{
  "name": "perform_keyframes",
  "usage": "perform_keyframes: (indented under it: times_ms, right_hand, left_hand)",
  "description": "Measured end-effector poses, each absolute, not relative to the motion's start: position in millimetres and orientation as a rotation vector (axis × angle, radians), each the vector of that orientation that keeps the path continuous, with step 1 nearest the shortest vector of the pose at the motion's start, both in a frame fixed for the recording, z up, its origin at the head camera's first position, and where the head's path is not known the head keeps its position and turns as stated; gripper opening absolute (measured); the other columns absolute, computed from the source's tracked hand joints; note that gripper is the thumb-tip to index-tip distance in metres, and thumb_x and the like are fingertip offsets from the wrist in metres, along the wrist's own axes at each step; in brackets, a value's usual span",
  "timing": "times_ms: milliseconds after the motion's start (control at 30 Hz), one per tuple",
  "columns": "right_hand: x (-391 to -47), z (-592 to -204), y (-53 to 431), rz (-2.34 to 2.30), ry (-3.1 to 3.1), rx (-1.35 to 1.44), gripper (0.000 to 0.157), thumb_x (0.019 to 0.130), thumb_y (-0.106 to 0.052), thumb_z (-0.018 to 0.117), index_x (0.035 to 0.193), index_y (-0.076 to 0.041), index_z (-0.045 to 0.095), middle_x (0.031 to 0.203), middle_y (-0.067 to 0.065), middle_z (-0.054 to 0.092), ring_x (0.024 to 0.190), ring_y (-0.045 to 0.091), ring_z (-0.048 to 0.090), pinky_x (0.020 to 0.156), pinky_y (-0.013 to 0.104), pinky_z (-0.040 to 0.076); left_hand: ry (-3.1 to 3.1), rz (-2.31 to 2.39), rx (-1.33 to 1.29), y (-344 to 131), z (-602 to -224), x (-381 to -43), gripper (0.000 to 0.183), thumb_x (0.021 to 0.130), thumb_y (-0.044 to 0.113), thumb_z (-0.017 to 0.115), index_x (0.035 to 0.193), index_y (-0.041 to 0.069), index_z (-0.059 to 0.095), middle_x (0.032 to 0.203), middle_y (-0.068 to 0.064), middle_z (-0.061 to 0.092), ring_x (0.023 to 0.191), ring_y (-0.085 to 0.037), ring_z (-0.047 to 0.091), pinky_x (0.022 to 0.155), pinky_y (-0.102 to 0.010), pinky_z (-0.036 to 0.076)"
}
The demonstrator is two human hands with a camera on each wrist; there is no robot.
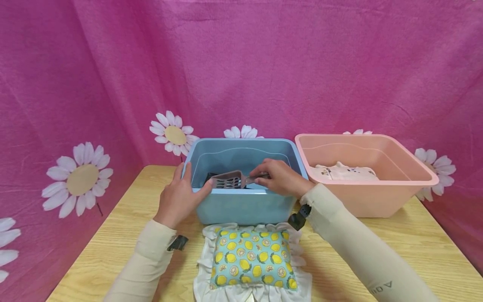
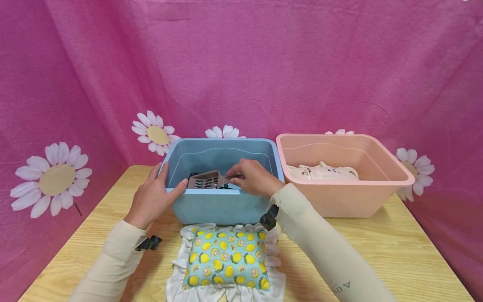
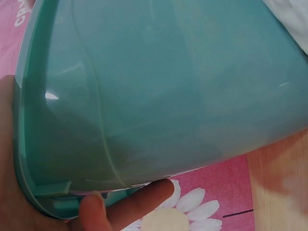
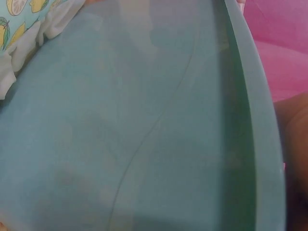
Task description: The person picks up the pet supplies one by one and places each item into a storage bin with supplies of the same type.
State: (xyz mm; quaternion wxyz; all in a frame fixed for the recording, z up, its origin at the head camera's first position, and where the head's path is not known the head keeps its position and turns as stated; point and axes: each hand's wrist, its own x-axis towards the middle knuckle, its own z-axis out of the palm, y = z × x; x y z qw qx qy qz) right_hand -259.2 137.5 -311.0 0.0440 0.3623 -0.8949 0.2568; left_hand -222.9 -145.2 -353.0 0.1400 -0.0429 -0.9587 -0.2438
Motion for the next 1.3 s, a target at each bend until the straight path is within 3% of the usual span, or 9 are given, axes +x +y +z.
perform_keyframes:
  times_ms: [400,967,1300]
  right_hand:
    - [-261.7,-314.1,136.0,0.817,-2.777,1.055,0.019,0.089,-0.004,0.065,0.105,-0.006,0.075,0.091,0.003,0.064,0.082,0.014,0.059,0.07,0.027,0.049]
    - [-259.2,-311.5,138.9,0.822,-2.747,1.062,0.019,0.09,-0.009,0.067,0.107,-0.009,0.074,0.088,0.0,0.063,0.08,0.012,0.056,0.069,0.029,0.048]
    - [-250.8,-297.5,147.3,0.868,-2.672,1.081,0.021,0.09,-0.011,0.067,0.11,-0.01,0.072,0.097,-0.001,0.065,0.085,0.013,0.057,0.073,0.034,0.049]
  left_hand:
    - [-2.765,-0.677,-0.124,-145.1,-352.2,-223.8,0.093,0.087,0.068,0.046,0.152,0.005,0.025,0.154,-0.018,0.025,0.095,-0.042,0.062,0.082,-0.057,0.05]
    - [-2.786,-0.695,-0.116,-144.1,-352.3,-221.6,0.093,0.087,0.066,0.048,0.153,0.006,0.022,0.155,-0.017,0.023,0.107,-0.043,0.058,0.087,-0.059,0.048]
    - [-2.802,-0.707,-0.098,-145.1,-350.6,-222.4,0.094,0.087,0.066,0.048,0.154,0.007,0.02,0.156,-0.017,0.021,0.116,-0.044,0.053,0.091,-0.061,0.046]
